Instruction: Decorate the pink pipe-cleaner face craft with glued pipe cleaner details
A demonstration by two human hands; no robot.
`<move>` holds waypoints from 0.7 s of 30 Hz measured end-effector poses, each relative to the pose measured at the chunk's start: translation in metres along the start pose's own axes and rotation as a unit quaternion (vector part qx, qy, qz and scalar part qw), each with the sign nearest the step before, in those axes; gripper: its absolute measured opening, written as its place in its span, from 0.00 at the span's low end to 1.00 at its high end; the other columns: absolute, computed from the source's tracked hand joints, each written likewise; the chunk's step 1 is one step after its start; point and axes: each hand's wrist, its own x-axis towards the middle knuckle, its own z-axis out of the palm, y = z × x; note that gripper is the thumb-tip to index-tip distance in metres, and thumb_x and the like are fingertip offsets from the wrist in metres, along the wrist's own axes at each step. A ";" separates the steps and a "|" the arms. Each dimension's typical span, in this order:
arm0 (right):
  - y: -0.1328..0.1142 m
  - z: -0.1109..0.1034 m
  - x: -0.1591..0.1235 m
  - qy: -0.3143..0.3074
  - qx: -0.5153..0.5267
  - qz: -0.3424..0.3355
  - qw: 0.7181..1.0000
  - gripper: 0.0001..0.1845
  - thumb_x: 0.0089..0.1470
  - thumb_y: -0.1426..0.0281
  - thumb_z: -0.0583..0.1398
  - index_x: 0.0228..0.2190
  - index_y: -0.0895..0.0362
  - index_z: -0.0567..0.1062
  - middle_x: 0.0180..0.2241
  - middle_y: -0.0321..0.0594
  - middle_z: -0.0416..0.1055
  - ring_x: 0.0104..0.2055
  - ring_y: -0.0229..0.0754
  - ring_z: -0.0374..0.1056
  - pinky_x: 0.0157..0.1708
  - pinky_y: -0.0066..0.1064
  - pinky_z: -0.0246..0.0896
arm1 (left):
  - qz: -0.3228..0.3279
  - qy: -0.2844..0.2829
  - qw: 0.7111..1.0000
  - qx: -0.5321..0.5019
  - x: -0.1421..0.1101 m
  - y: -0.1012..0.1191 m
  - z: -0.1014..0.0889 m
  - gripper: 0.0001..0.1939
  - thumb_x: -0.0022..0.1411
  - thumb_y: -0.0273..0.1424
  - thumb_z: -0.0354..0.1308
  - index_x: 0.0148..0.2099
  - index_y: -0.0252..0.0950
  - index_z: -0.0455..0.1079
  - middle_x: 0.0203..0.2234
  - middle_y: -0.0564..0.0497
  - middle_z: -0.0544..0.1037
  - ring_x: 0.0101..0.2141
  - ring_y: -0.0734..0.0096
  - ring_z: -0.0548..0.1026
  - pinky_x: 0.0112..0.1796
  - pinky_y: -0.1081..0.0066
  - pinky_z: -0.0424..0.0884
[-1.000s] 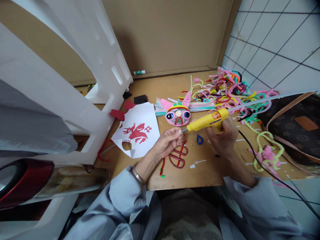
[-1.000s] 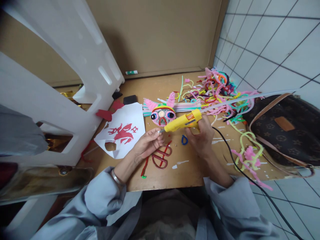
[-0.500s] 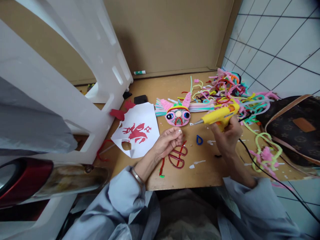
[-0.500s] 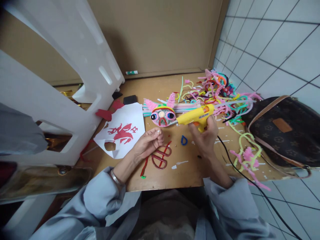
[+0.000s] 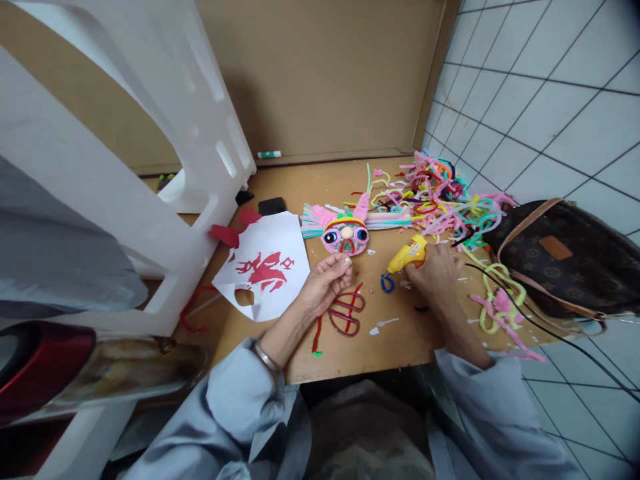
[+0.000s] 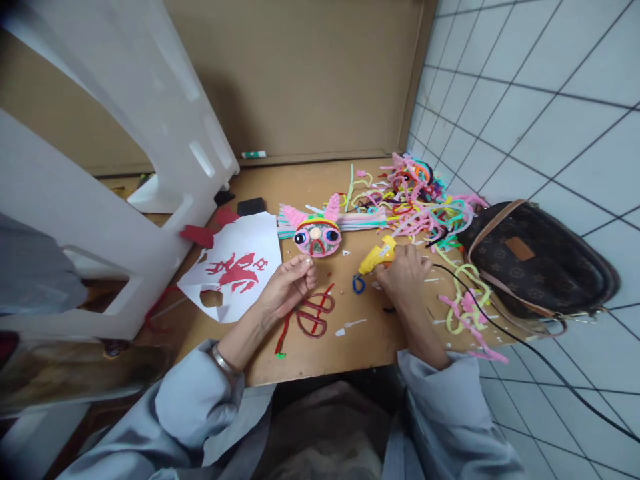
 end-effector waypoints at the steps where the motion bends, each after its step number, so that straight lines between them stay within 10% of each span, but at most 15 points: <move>1: -0.001 -0.001 -0.001 -0.008 0.006 -0.011 1.000 0.09 0.44 0.67 0.59 0.30 0.57 0.69 0.33 0.47 0.68 0.37 0.51 0.61 0.36 0.39 0.49 | -0.001 -0.001 1.000 0.000 -0.001 0.000 0.000 0.17 0.48 0.33 0.74 0.30 0.32 0.69 0.21 0.56 0.71 0.22 0.83 0.67 0.26 0.80 0.64; 17: 0.031 -0.011 0.018 -0.076 -0.067 0.012 0.995 0.26 0.52 0.63 0.57 0.49 0.66 0.71 0.45 0.59 0.72 0.46 0.58 0.64 0.43 0.43 0.53 | -0.003 0.014 1.000 0.006 -0.002 -0.002 0.005 0.21 0.40 0.35 0.78 0.30 0.31 0.70 0.20 0.57 0.71 0.21 0.84 0.67 0.25 0.81 0.65; 21: 0.009 -0.030 0.011 0.013 -0.047 -0.023 0.999 0.24 0.56 0.62 0.58 0.50 0.64 0.71 0.45 0.58 0.71 0.47 0.60 0.63 0.46 0.47 0.52 | -0.003 0.020 1.000 0.008 -0.001 -0.003 0.003 0.21 0.40 0.37 0.78 0.30 0.32 0.71 0.20 0.57 0.72 0.21 0.84 0.67 0.25 0.81 0.63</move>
